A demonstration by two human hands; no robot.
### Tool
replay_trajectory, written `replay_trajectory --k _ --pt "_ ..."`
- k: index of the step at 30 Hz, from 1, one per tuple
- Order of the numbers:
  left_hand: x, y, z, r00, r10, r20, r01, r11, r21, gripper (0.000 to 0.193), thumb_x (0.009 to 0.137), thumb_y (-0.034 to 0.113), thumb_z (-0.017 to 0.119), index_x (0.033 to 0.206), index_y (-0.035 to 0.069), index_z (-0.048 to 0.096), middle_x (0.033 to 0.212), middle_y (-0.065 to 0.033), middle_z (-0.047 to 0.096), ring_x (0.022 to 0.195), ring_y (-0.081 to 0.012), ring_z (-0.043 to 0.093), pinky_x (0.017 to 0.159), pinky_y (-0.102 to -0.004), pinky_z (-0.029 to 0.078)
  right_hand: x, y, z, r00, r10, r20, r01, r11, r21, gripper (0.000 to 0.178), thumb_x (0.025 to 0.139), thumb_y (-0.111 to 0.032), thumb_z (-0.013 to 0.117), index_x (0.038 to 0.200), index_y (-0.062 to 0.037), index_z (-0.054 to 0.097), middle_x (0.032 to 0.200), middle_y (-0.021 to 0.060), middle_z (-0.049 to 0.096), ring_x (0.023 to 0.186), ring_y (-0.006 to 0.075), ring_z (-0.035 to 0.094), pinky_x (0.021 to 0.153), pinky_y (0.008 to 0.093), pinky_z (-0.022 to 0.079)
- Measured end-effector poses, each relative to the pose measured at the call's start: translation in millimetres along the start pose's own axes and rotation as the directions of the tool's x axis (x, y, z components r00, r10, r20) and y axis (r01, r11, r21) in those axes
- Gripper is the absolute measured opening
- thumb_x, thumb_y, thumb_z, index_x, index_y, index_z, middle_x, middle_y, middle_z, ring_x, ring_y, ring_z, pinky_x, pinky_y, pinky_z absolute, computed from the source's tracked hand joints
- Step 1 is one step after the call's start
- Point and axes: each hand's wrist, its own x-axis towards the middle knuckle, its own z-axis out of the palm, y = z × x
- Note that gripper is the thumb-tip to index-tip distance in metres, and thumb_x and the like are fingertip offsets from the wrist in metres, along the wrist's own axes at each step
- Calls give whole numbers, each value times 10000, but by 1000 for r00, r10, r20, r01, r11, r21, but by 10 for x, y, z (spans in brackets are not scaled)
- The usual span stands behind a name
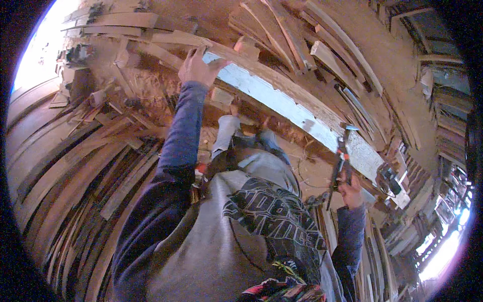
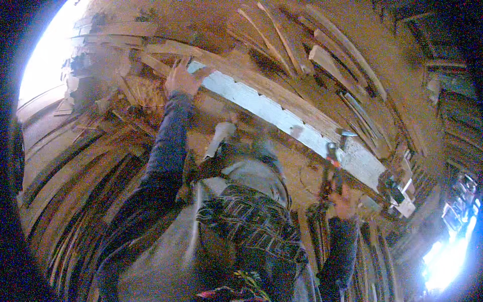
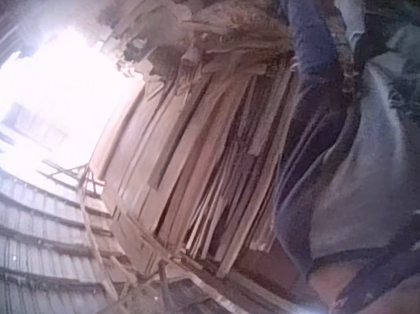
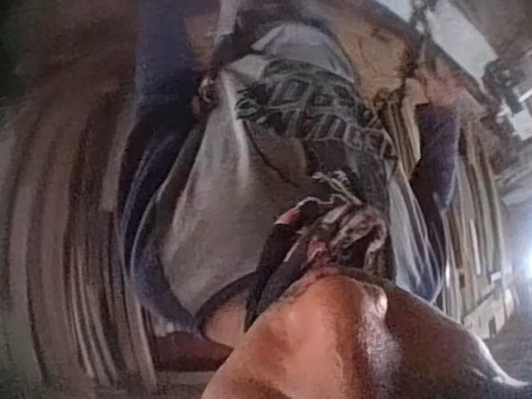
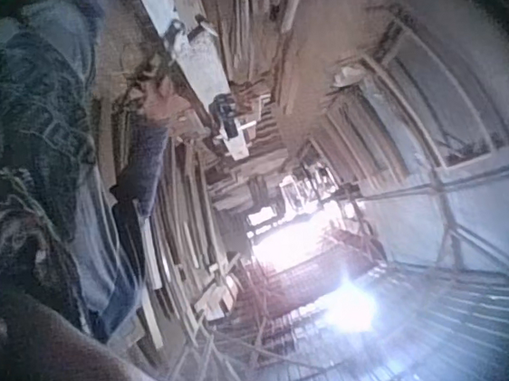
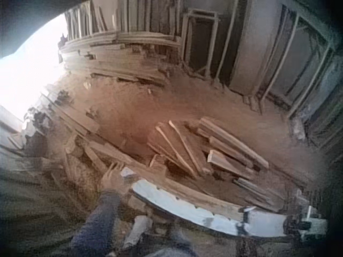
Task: The person hammers small wooden blocks into slots on a white slatted board, then uses a power sander to smooth the board's surface. The person handles the board, blocks, hammer, and sander throughout the sequence.
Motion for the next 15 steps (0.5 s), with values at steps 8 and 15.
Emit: replay_trajectory --k 8,15 --pt "198 -132 160 991 83 100 -78 996 -52 757 736 741 639 1145 106 692 1143 -212 669 1045 -383 639 883 -470 519 364 -614 662 938 305 166 -201 868 -455 203 903 -38 559 1098 -61 507 991 68 610 823 188 640 721 371 556" --pt "194 -108 684 966 -90 240 139 971 -195 648 806 654 597 1211 153 670 1164 -175 667 1093 -363 619 945 -469 481 498 -830 893 872 483 75 -333 700 -631 319 920 56 492 1212 -67 459 1098 115 586 996 285 677 807 406 593"
